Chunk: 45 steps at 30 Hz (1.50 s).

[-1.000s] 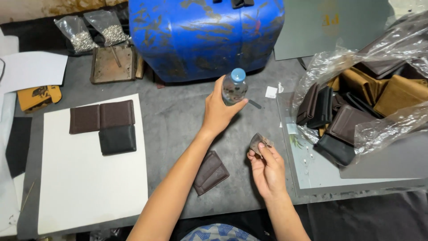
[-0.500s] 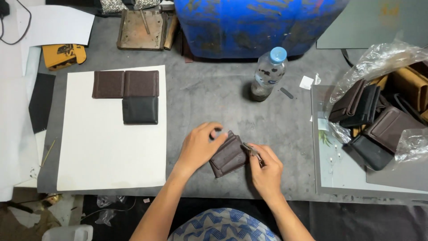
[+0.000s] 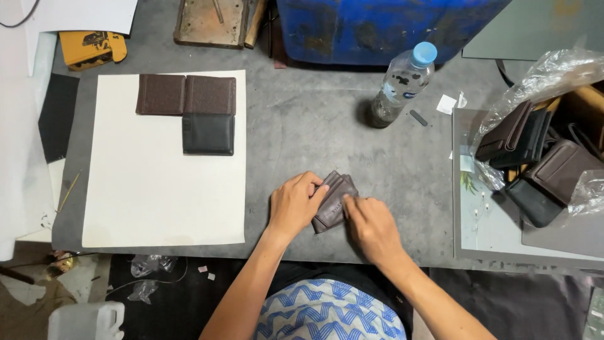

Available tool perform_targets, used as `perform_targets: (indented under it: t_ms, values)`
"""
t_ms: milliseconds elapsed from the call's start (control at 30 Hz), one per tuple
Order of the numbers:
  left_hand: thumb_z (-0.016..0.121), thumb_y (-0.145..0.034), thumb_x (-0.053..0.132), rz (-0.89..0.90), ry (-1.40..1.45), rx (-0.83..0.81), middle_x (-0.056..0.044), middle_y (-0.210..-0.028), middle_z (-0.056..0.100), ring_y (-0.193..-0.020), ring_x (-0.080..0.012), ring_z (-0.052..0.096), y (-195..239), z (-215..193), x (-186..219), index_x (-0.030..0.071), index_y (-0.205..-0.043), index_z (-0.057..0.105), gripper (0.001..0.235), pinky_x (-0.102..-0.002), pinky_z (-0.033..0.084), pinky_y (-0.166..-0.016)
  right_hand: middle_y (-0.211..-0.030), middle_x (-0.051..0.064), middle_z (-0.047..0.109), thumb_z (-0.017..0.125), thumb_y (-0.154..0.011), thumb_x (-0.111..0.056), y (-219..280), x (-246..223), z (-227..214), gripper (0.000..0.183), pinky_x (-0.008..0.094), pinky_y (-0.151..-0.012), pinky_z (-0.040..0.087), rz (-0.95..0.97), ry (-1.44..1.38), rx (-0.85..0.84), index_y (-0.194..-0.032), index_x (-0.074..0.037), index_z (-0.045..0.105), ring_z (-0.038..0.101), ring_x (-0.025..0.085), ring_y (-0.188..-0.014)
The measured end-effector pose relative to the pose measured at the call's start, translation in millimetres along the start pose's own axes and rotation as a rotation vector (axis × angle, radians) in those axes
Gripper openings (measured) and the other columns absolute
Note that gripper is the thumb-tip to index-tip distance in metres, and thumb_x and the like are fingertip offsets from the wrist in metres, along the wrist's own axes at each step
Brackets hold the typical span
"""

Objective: Inspecting and cleaning leather wallets at a workbench to ensure quality

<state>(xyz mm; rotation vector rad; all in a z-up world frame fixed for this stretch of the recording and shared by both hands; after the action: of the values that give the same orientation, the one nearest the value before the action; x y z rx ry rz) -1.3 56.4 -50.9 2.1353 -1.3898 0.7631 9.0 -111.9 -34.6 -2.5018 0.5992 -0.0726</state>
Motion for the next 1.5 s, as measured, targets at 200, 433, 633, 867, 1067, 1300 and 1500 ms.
perform_targets:
  t_ms: [200, 433, 633, 867, 1067, 1300, 1500]
  values:
    - [0.071, -0.09, 0.034, -0.021, 0.055, 0.01, -0.005, -0.074, 0.068, -0.085, -0.0315, 0.073, 1, -7, 4, 0.017, -0.098, 0.072, 0.019, -0.048, 0.057, -0.07, -0.092, 0.018, 0.061, 0.054, -0.096, -0.001, 14, -65, -8, 0.026, 0.039, -0.06, 0.045, -0.187, -0.121, -0.034, -0.115, 0.004, 0.07, 0.057, 0.031, -0.069]
    - [0.07, -0.091, 0.033, -0.047, 0.078, -0.023, -0.007, -0.076, 0.07, -0.09, -0.0333, 0.073, 2, -12, 7, 0.015, -0.098, 0.071, 0.019, -0.05, 0.057, -0.073, -0.087, 0.014, 0.058, 0.056, -0.095, 0.002, 0, -10, -9, 0.024, 0.039, -0.061, 0.043, -0.022, 0.059, 0.054, -0.114, 0.004, 0.071, 0.056, 0.03, -0.069]
    - [0.069, -0.091, 0.033, -0.072, 0.08, -0.058, -0.005, -0.077, 0.069, -0.093, -0.0314, 0.073, 2, -9, 4, 0.017, -0.099, 0.071, 0.018, -0.047, 0.057, -0.076, -0.091, 0.016, 0.063, 0.054, -0.095, 0.003, -3, -25, -7, 0.026, 0.038, -0.064, 0.045, -0.168, -0.046, -0.043, -0.115, 0.003, 0.071, 0.06, 0.031, -0.073]
    - [0.07, -0.091, 0.034, -0.072, 0.091, -0.056, -0.004, -0.076, 0.069, -0.089, -0.0299, 0.073, 0, -6, 3, 0.018, -0.099, 0.071, 0.018, -0.046, 0.056, -0.076, -0.086, 0.015, 0.061, 0.06, -0.094, -0.001, -8, -34, -4, 0.019, 0.038, -0.061, 0.045, -0.081, -0.001, -0.012, -0.108, 0.003, 0.072, 0.058, 0.03, -0.069]
    - [0.071, -0.091, 0.033, -0.093, 0.109, -0.051, -0.002, -0.073, 0.064, -0.084, -0.0277, 0.072, 5, -8, 2, 0.019, -0.098, 0.07, 0.016, -0.044, 0.055, -0.075, -0.081, 0.012, 0.058, 0.06, -0.097, -0.003, -19, 4, -1, 0.017, 0.037, -0.06, 0.044, -0.021, 0.041, 0.051, -0.107, 0.003, 0.072, 0.056, 0.027, -0.067]
    - [0.07, -0.089, 0.038, -0.116, 0.123, -0.079, -0.002, -0.072, 0.063, -0.081, -0.0284, 0.07, -1, -4, -5, 0.021, -0.096, 0.071, 0.019, -0.044, 0.054, -0.076, -0.088, 0.016, 0.063, 0.057, -0.099, -0.002, -19, -34, -1, 0.018, 0.038, -0.064, 0.047, -0.199, -0.186, -0.044, -0.107, 0.001, 0.072, 0.06, 0.031, -0.075]
    - [0.07, -0.089, 0.034, -0.128, 0.134, -0.073, -0.003, -0.071, 0.062, -0.08, -0.0302, 0.07, 2, -13, 2, 0.018, -0.096, 0.071, 0.017, -0.045, 0.053, -0.076, -0.086, 0.019, 0.061, 0.058, -0.093, 0.005, -16, -21, 20, 0.02, 0.042, -0.064, 0.046, -0.14, -0.155, -0.08, -0.11, 0.006, 0.069, 0.059, 0.036, -0.074]
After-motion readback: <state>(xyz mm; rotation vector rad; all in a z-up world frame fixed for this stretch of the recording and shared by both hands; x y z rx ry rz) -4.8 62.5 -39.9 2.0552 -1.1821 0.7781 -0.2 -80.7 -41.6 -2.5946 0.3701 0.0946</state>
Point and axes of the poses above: each hand's wrist, its own y-axis away from the middle knuckle, its own z-axis out of the palm, x = y × z, the point moved 9 cm from there along -y, towards the middle knuckle
